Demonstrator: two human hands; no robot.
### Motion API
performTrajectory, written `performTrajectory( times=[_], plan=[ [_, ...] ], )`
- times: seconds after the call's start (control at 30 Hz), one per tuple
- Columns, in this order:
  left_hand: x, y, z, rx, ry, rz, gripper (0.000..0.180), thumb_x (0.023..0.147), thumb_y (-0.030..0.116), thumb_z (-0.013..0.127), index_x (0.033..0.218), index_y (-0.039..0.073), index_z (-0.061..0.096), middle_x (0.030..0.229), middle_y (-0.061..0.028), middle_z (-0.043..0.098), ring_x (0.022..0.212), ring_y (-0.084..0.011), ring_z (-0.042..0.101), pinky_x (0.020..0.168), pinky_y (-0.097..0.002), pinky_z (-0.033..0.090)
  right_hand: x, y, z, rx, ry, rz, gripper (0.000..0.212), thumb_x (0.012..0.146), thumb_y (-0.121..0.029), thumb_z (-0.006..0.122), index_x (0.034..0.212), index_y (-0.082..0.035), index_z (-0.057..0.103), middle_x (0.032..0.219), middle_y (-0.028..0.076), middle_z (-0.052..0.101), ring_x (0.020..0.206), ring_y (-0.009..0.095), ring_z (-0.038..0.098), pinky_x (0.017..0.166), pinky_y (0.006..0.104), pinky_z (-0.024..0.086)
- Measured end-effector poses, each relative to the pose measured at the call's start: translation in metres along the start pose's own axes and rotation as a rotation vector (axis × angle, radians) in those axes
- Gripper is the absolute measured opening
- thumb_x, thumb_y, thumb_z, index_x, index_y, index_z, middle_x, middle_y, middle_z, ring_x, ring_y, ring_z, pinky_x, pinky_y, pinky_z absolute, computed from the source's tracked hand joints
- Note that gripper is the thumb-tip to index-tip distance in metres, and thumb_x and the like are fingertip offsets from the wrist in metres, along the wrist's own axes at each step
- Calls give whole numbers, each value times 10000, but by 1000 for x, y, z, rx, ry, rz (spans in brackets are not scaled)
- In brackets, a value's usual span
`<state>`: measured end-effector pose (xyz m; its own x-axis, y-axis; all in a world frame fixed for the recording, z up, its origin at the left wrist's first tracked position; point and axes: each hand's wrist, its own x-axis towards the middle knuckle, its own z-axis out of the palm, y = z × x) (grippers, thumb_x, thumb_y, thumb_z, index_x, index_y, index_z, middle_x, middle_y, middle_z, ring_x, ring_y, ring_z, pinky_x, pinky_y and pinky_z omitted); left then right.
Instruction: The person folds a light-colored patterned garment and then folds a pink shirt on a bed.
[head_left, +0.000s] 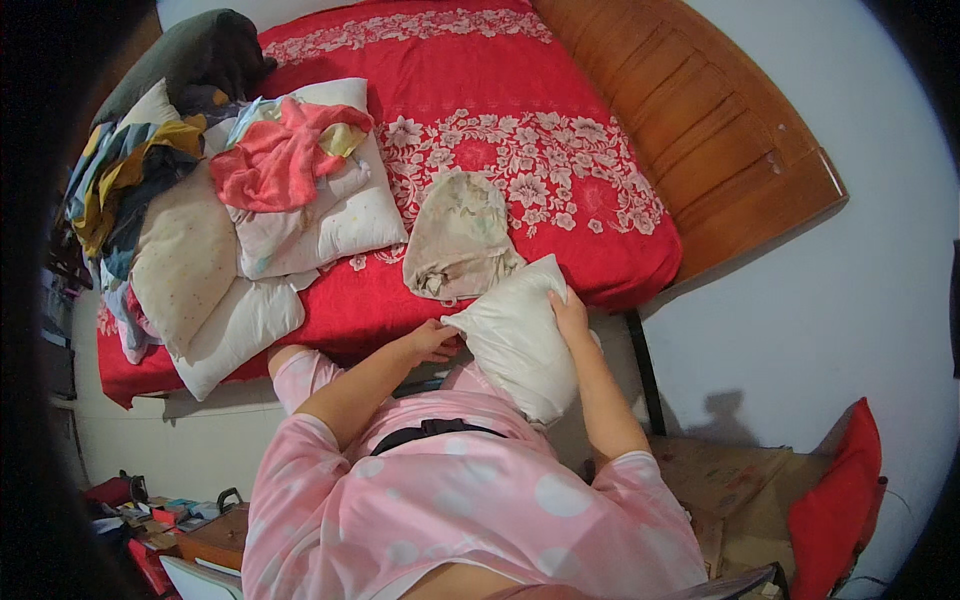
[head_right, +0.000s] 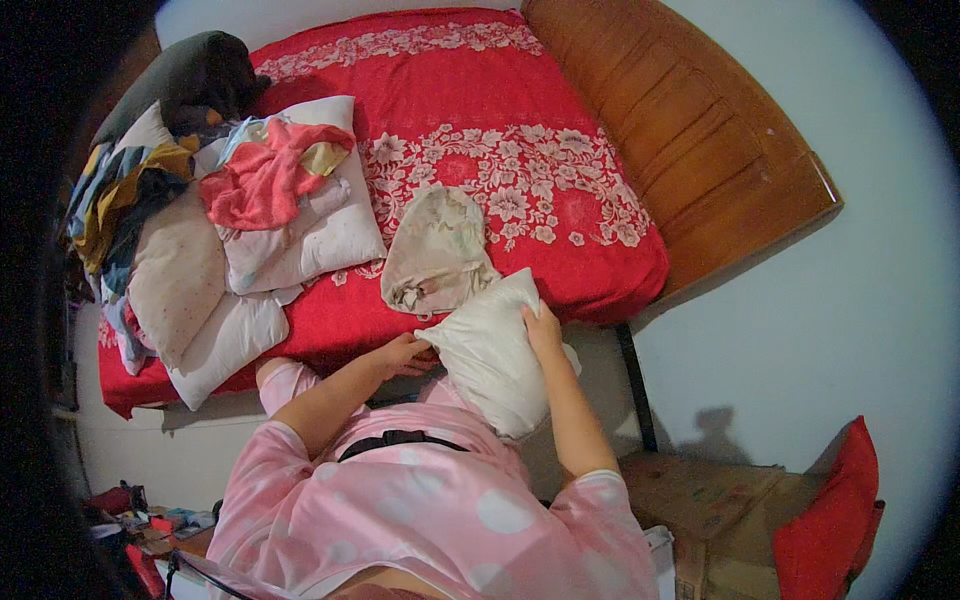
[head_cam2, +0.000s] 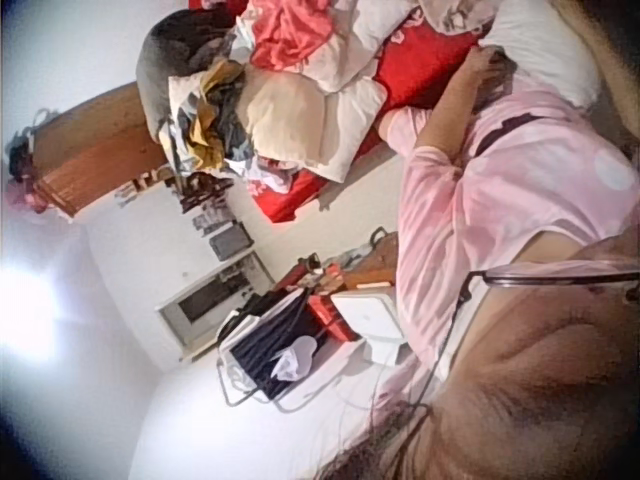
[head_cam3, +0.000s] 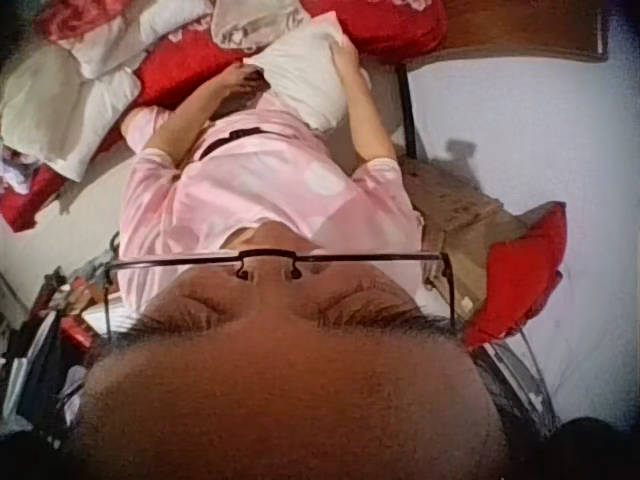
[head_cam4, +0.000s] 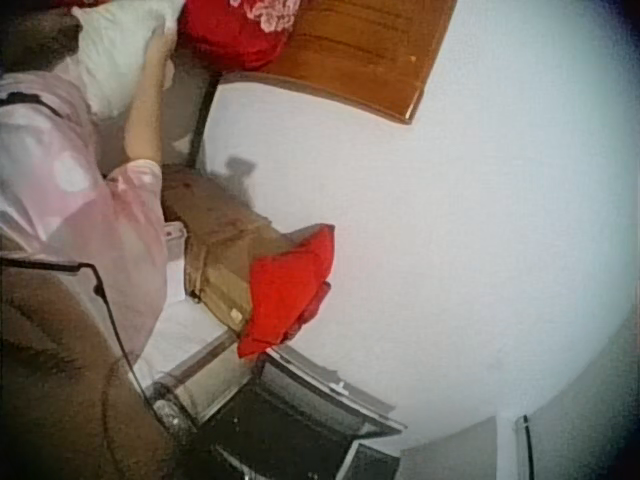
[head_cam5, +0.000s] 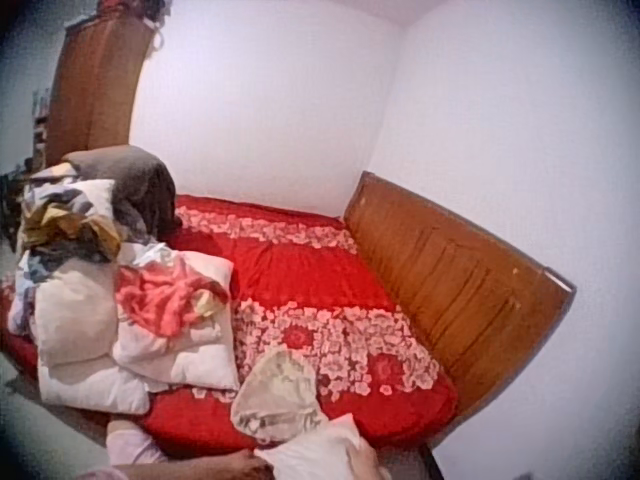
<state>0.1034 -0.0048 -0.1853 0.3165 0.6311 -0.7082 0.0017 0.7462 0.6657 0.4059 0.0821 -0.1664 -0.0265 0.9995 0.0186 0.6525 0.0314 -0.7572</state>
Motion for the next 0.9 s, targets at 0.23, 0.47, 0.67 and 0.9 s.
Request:
performTrajectory(
  times=[0.23, 0.47, 0.67, 0.9],
  plan=[
    [-19, 43, 51, -179, 124, 333, 281, 879, 204, 569, 1123, 86, 494, 912, -53, 565, 819, -154, 571, 704, -271, 480, -7, -56, -9, -52, -38, 103, 573, 866, -308, 488, 1356, -90, 284, 1018, 305, 563, 942, 461, 538, 807, 500, 411],
    [7, 83, 52, 133, 154, 566, 160, 870, 127, 558, 1005, 47, 588, 717, -1, 562, 606, -90, 528, 532, -224, 426, -30, -126, -11, -298, -268, -212, 858, 723, -456, 655, 1394, -142, 223, 971, 318, 567, 922, 463, 546, 815, 497, 411],
    [-12, 97, 63, 826, 252, 770, 195, 804, 189, 576, 957, 72, 603, 694, -117, 625, 601, -226, 610, 552, -353, 474, -34, -132, 4, -429, -301, -121, 1024, 609, -326, 745, 1411, -147, 133, 979, 317, 538, 937, 468, 522, 824, 496, 416],
    [-32, 121, 68, 1412, 295, 846, 121, 751, 214, 550, 801, 110, 586, 623, -108, 614, 563, -289, 611, 510, -417, 470, -31, -133, 20, -455, -205, -193, 1046, 575, -300, 781, 1402, -140, 162, 923, 271, 556, 893, 418, 539, 781, 490, 421]
  ],
)
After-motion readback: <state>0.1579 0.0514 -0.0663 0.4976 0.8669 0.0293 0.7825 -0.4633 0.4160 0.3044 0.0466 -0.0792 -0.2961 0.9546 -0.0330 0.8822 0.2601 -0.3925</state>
